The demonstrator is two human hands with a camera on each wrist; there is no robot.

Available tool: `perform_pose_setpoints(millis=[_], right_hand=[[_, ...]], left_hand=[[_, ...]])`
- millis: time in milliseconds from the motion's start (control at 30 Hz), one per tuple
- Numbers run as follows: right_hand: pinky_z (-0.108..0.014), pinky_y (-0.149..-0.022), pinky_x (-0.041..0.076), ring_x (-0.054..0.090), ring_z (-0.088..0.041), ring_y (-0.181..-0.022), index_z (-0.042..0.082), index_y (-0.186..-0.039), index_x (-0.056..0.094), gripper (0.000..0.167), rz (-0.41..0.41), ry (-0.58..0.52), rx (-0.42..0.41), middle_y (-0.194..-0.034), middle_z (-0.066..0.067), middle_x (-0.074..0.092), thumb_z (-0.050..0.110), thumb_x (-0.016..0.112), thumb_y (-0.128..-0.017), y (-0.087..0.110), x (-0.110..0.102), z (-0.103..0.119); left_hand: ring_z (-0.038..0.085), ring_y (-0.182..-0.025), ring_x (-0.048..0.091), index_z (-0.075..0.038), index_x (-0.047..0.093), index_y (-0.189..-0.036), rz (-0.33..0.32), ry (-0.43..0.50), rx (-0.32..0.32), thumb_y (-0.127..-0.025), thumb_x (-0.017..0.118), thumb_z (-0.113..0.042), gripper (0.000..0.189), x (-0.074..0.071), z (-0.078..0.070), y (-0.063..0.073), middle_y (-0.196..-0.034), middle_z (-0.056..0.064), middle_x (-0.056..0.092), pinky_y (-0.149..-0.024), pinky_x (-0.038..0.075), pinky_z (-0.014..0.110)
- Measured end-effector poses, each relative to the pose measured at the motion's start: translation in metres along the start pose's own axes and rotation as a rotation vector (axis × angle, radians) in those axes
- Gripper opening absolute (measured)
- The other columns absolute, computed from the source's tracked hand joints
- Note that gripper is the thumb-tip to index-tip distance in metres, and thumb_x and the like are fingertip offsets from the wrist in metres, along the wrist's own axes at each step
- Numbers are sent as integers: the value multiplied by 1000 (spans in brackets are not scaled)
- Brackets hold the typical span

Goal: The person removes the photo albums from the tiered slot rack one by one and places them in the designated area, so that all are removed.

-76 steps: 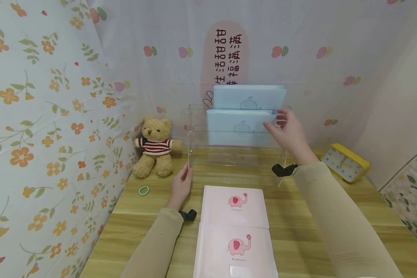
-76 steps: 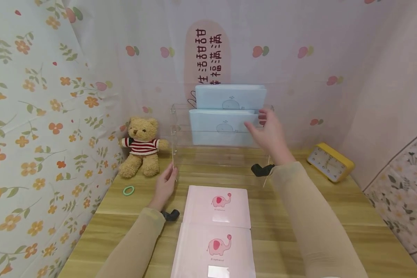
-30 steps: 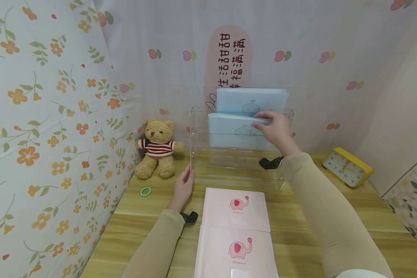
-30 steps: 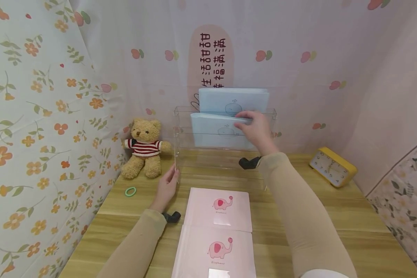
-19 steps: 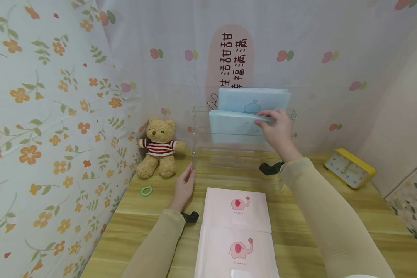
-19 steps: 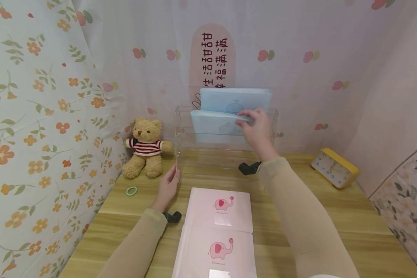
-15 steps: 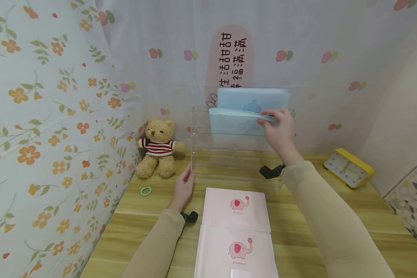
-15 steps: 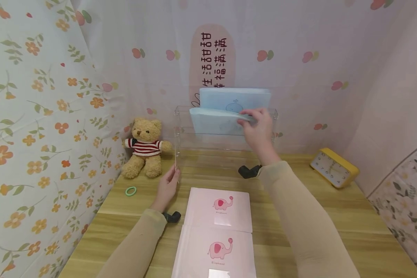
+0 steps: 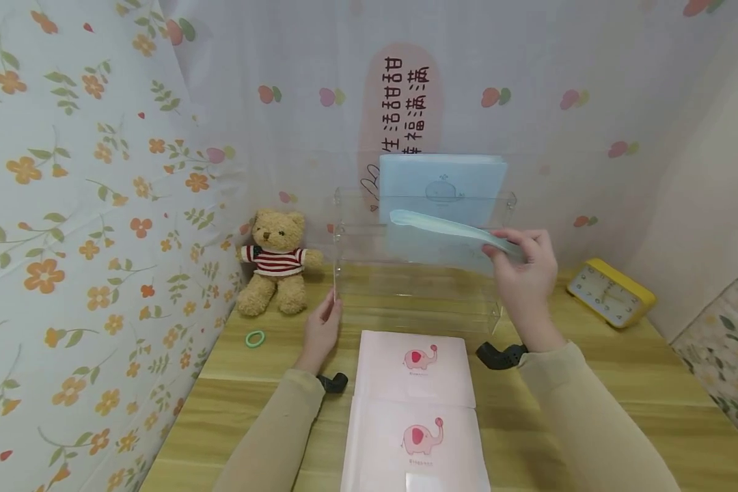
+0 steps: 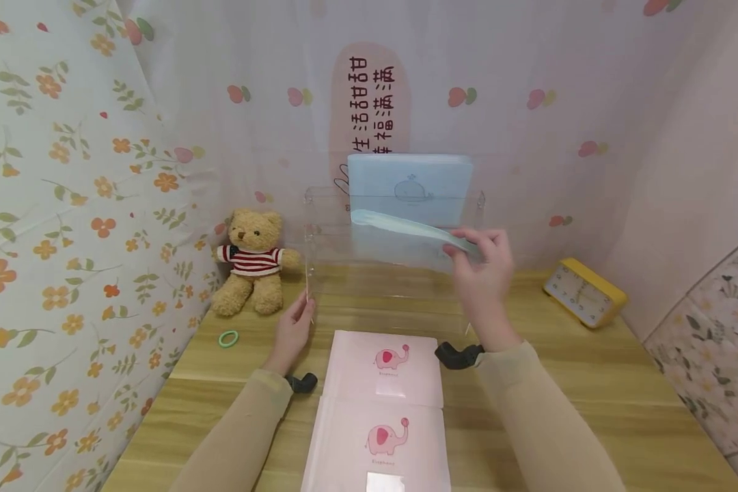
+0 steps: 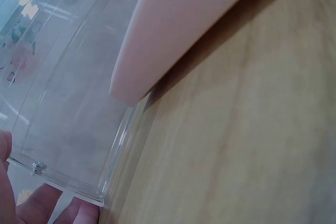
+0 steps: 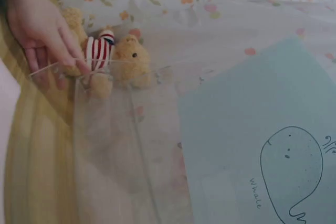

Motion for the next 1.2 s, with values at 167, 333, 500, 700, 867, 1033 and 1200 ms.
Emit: perform_pose_setpoints(millis=[167, 333, 500, 700, 867, 1033, 1200], right_hand=[[-14, -74, 43, 49, 4, -96, -5, -106, 83, 20, -53, 27, 32, -97, 23, 50, -4, 90, -87, 23, -29, -16], [-12, -65, 37, 46, 2, -87, -7, -110, 81, 26, -189, 83, 115, -97, 25, 50, -3, 91, -86, 40, -75, -31], [-11, -72, 45, 55, 3, -91, -6, -114, 82, 31, -363, 119, 202, -96, 26, 53, 6, 93, -87, 52, -120, -48], [-17, -86, 52, 61, 1, -101, -2, -115, 84, 33, -547, 119, 307, -95, 23, 52, 10, 94, -87, 70, -167, -69], [-20, -89, 49, 58, 1, -101, -3, -116, 83, 32, -584, 134, 325, -99, 22, 52, 10, 93, -88, 74, -189, -78], [-19, -91, 47, 54, 4, -105, 6, -119, 83, 28, -567, 216, 392, -100, 24, 45, 13, 88, -93, 77, -200, -88], [-19, -97, 47, 51, 5, -106, 13, -121, 84, 28, -501, 219, 483, -105, 23, 46, 18, 89, -93, 74, -200, -111]], left_hand=[[39, -148, 60, -8, 58, -160, -9, 3, 8, -114, 63, -29, 50, -1, -3, 0, -162, 17, 58, -124, 50, 54], [38, -150, 58, -9, 57, -160, 0, -8, 6, -114, 62, -29, 50, 0, -3, -1, -163, 18, 57, -125, 49, 53], [39, -149, 59, -9, 58, -160, -6, -20, 5, -114, 62, -29, 50, -2, -3, -1, -163, 18, 58, -125, 49, 53], [39, -150, 58, -9, 57, -160, 1, -26, -4, -115, 61, -29, 50, -1, -2, -1, -163, 17, 57, -126, 48, 53], [38, -151, 57, -13, 59, -160, -16, -23, -14, -114, 63, -29, 49, -3, -1, -1, -163, 15, 58, -126, 47, 54], [38, -151, 57, -14, 59, -159, -20, -39, -24, -114, 62, -29, 48, -3, 1, -2, -163, 15, 58, -127, 47, 54], [39, -150, 58, -12, 60, -159, -21, -42, -25, -114, 63, -26, 47, -2, 0, -1, -163, 16, 58, -126, 48, 54]])
Point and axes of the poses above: each hand's wrist, its own y-axis away from the middle knuckle, its own x-axis out of the palm, z = x × y, the point moved 10 cm from there along -y, towards the middle knuckle
